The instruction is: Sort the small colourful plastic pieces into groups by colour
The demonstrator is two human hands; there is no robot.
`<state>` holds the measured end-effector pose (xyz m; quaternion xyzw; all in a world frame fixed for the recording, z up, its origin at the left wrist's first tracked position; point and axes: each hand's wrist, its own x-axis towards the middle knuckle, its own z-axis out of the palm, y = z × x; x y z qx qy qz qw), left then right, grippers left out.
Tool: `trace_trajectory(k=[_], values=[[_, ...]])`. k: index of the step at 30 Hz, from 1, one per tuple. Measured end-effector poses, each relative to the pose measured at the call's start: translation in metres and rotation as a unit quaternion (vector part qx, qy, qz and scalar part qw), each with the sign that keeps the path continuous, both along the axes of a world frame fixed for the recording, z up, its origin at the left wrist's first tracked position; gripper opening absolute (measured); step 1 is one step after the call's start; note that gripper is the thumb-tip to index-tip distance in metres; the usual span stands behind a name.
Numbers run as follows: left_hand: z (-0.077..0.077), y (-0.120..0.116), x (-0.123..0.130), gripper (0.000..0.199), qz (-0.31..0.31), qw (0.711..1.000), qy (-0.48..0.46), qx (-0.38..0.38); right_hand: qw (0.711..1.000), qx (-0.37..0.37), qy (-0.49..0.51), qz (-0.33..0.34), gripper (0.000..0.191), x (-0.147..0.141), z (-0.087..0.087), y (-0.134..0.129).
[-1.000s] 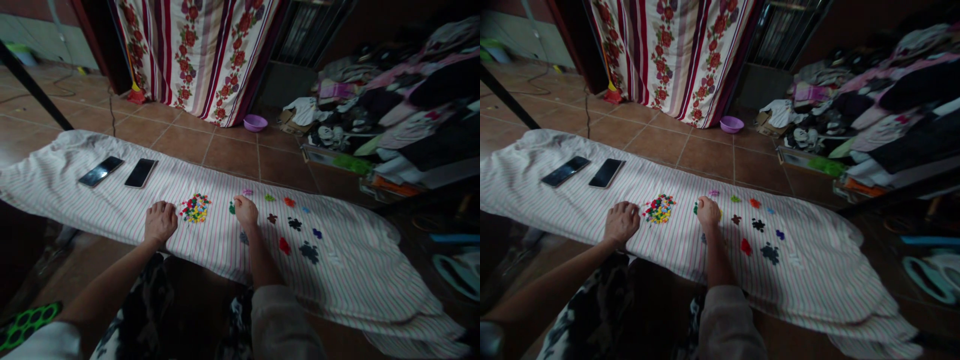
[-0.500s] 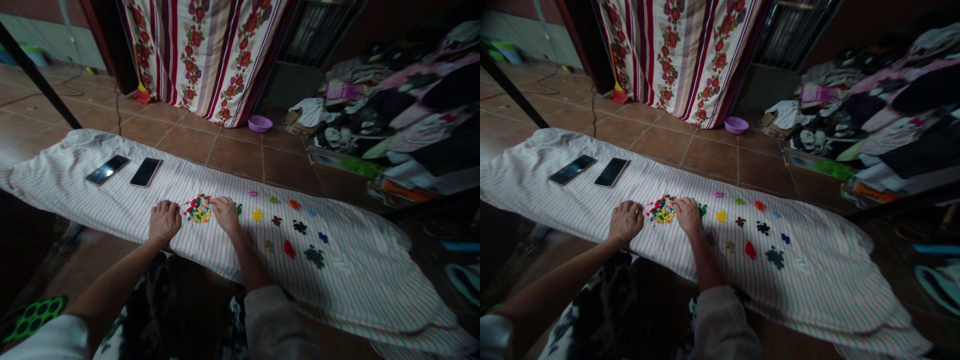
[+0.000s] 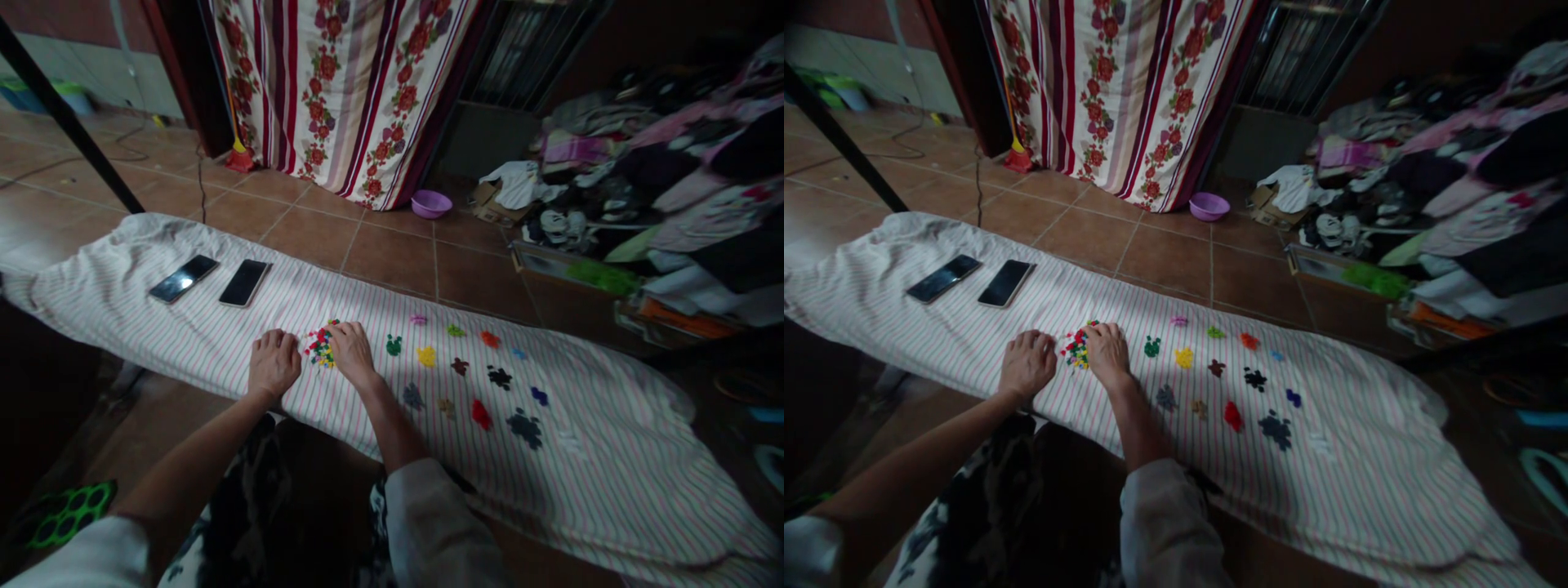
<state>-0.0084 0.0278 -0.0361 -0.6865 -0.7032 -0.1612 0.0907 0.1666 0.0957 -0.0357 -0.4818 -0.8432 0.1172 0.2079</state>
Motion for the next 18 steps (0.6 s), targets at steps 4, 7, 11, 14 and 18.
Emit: trace_trajectory(k=[4, 7, 11, 14, 18], values=[[0.0007, 0.0, 0.0005, 0.02, 0.001, 1.0, 0.002, -0.004, 1.0, -0.008, 0.011, -0.003, 0.025, -0.0014, -0.0011, 0.0009], [0.001, -0.0001, 0.0008, 0.02, 0.004, 1.0, 0.004, -0.006, 1.0, -0.012, 0.028, -0.007, 0.02, -0.002, -0.0017, 0.0013], [0.0002, 0.0002, 0.0006, 0.02, 0.005, 1.0, 0.003, -0.002, 0.998, -0.009, 0.054, -0.007, 0.016, -0.0026, -0.0025, 0.0011], [0.0, 0.0002, 0.0005, 0.021, 0.003, 1.0, 0.004, 0.002, 0.997, -0.007, 0.071, -0.008, 0.016, -0.0032, -0.0031, 0.0007], [0.0007, -0.0003, 0.0006, 0.021, 0.002, 1.0, -0.001, 0.0, 0.996, -0.003, 0.087, -0.012, 0.015, -0.0035, -0.0036, 0.0007]])
